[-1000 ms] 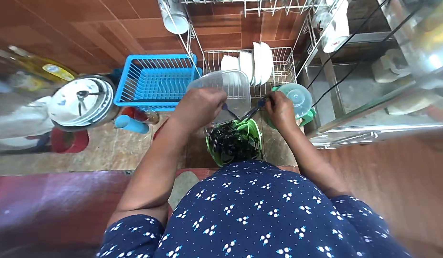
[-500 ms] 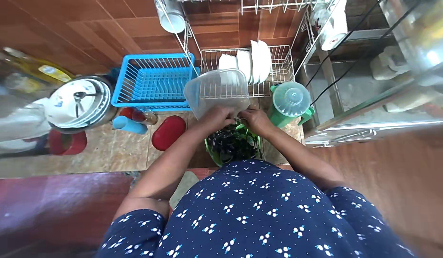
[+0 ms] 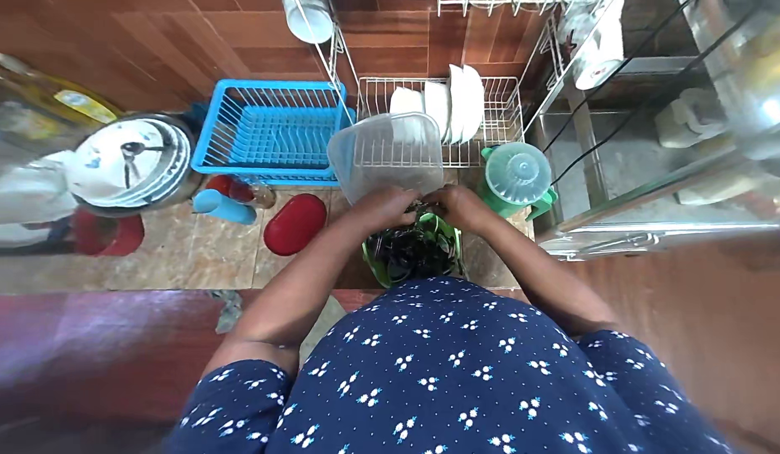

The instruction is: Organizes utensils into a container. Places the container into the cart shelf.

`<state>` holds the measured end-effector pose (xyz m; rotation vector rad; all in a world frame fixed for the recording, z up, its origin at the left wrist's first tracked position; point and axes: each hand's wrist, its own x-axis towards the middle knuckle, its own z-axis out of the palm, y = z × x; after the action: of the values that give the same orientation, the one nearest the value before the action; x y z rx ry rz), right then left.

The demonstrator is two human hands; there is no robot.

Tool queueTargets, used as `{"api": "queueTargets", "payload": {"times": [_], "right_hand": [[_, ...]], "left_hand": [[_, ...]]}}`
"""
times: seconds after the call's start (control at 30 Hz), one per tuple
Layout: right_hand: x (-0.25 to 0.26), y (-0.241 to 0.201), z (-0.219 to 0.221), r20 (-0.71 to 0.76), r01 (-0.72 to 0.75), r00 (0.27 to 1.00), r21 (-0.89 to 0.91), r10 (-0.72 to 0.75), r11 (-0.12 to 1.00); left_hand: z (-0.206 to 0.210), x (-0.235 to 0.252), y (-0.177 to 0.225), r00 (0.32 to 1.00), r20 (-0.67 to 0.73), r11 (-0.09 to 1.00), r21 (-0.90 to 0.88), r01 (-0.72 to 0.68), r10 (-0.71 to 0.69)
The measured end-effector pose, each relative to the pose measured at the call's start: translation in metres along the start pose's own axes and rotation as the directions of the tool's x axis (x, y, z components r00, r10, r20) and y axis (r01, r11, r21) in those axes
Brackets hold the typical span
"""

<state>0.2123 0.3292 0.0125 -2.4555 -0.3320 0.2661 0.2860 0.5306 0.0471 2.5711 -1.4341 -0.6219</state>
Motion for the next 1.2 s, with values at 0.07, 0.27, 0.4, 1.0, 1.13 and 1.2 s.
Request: {"api": "queueTargets", "payload": {"times": [0.07, 0.27, 0.4, 1.0, 1.13, 1.2], "right_hand": [[-0.005, 0.001, 0.002, -0.039, -0.041, 0.998, 0.034, 0.042, 0.999], [-0.007, -0.006, 0.013, 0.005, -0.075, 0.997, -0.001, 0.075, 0.997], [-0.001, -0.015, 0.017, 0.011, -0.091, 0.996, -0.149, 0.094, 0.985], [-0.01, -0.009, 0.02, -0.258, -0.154, 0.961, -0.207, 0.098, 0.966], [-0.013, -0.003, 0.032, -0.266, -0.127, 0.962, -0.257, 0.057, 0.958], [-0.014, 0.0, 0.039, -0.29, -0.05, 0.956, -0.274, -0.034, 0.96]], "left_hand": [[0.005, 0.002, 0.001, 0.996, -0.083, 0.999, -0.001, -0.041, 0.04], [-0.004, -0.014, -0.011, 0.997, -0.049, 0.962, -0.269, 0.049, -0.064], [-0.003, -0.017, -0.005, 0.989, 0.095, 0.993, -0.02, 0.115, -0.112], [0.002, -0.032, -0.018, 0.974, -0.17, 0.973, -0.199, 0.114, -0.149], [0.009, -0.045, -0.02, 0.962, -0.055, 0.957, -0.128, 0.259, -0.268], [0.012, -0.052, -0.021, 0.957, -0.057, 0.948, -0.165, 0.273, -0.286]]}}
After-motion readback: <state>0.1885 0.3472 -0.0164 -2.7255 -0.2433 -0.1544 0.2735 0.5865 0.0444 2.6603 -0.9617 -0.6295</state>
